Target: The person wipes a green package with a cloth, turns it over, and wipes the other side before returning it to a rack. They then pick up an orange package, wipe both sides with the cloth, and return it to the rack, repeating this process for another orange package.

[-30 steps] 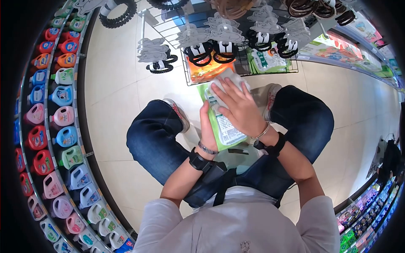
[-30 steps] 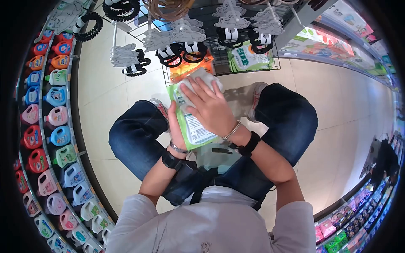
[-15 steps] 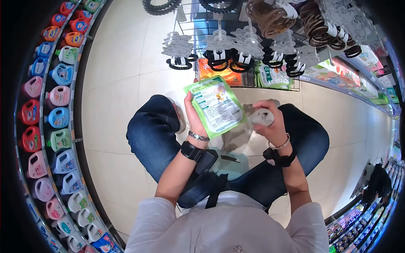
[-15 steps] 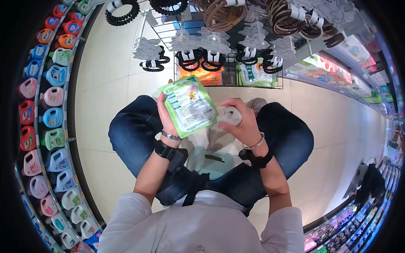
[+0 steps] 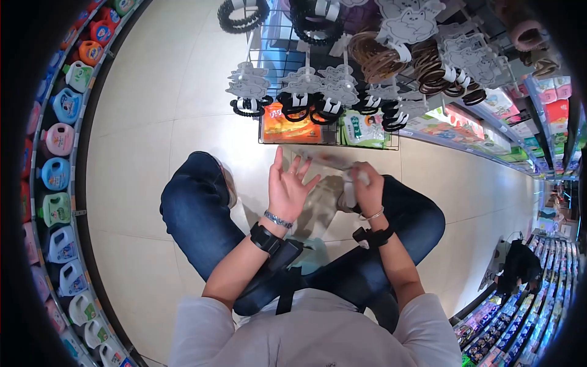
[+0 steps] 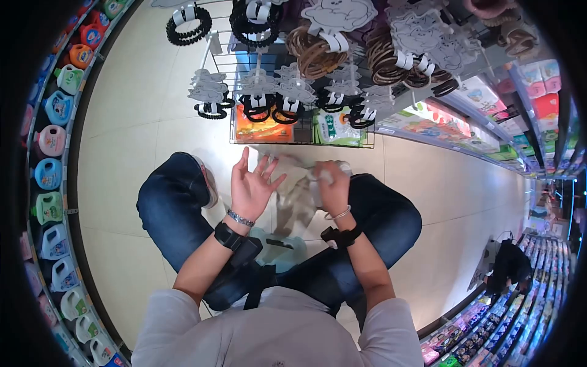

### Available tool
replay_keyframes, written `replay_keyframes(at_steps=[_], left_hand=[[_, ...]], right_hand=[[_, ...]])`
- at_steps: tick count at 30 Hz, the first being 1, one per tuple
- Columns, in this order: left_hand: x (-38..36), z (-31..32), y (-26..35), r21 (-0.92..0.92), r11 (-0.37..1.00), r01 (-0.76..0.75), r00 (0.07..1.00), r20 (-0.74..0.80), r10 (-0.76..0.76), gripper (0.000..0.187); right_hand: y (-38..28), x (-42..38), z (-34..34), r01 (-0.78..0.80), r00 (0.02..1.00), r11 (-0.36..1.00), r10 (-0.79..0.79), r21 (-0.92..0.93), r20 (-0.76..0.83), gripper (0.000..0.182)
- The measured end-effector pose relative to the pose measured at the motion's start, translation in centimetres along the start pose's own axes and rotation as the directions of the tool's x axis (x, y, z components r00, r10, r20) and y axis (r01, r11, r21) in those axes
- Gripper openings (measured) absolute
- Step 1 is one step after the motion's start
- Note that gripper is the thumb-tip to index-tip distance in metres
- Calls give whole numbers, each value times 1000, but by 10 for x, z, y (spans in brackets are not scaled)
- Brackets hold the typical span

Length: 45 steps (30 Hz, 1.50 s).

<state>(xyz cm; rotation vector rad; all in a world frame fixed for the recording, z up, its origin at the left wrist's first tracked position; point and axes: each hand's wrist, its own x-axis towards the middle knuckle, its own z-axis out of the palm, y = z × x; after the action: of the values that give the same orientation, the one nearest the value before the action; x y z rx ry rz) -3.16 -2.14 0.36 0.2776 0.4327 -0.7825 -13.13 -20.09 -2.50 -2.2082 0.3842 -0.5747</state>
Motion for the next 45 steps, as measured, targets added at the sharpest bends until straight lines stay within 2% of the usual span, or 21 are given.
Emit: replay_keyframes(at_steps=[1,2,4,7,11,13,14,17,18,20,24,26,28,29,30,32,34,37,38,41,45], left_hand=[[2,-3,-2,72,997,-16,999,-42,19,43],[4,-5,-5,143,989,-28,996,-82,40,45],[4,-8,-7,159,986,-38,998,-36,44,49],[3,-8,-6,180,983,-30,997,-70,43,50],[1,-11,-3,146,989,-21,998,-63,30,51],[1,-11,-1,136,991,-19,998,-55,27,51],[2,-11,0,124,992,-29,998,-51,35,51],[2,-13,1,104,994,-45,998,-41,49,51],[3,-13,2,101,994,-50,998,-36,54,51],[2,-12,2,99,994,-53,998,-35,57,51],[2,-13,5,53,998,-32,999,-2,32,49],[1,-13,6,53,998,-29,1000,12,28,49],[-1,-10,7,47,998,-28,999,28,27,48],[-3,-7,7,50,998,-25,999,28,23,48],[-4,-6,7,53,998,-21,999,27,19,48],[-4,-8,6,54,998,-16,999,33,15,48],[1,-10,5,55,998,-28,998,59,24,48],[3,-14,4,61,998,-30,1000,11,29,47],[5,-14,4,66,997,-33,999,21,32,47],[6,-17,4,60,998,-35,999,22,34,46],[6,-19,7,99,994,-46,999,23,44,45]], right_hand=[[0,5,-6,-338,937,935,345,106,-55,19],[1,13,-19,-593,787,719,612,362,74,17],[32,23,-32,-635,663,524,747,567,52,13],[71,46,-51,-681,566,489,824,545,-32,17],[146,79,-67,-684,637,642,757,347,-143,28],[165,98,-70,-550,801,820,572,158,-179,31],[172,105,-68,-547,802,822,569,158,-181,31],[178,119,-66,-516,832,656,538,-551,-138,31],[163,119,-63,-517,832,657,537,-549,-140,31],[121,119,-52,-553,752,433,626,-712,-203,31],[131,119,-49,-483,773,384,608,-787,-179,28],[142,126,-47,-447,745,334,653,-830,-138,42],[151,129,-42,-177,980,588,183,-789,-83,36],[155,131,-43,185,983,507,-90,-842,161,34],[166,134,-38,185,983,506,-91,-842,161,34],[188,147,-21,128,946,685,132,-717,295,34],[126,148,-17,110,982,649,48,-753,184,34],[225,160,1,112,970,766,54,-633,238,41],[192,158,-7,8,945,783,198,-622,262,45],[121,156,-27,16,937,696,240,-718,253,59],[106,159,-37,104,867,668,302,-737,397,82]])
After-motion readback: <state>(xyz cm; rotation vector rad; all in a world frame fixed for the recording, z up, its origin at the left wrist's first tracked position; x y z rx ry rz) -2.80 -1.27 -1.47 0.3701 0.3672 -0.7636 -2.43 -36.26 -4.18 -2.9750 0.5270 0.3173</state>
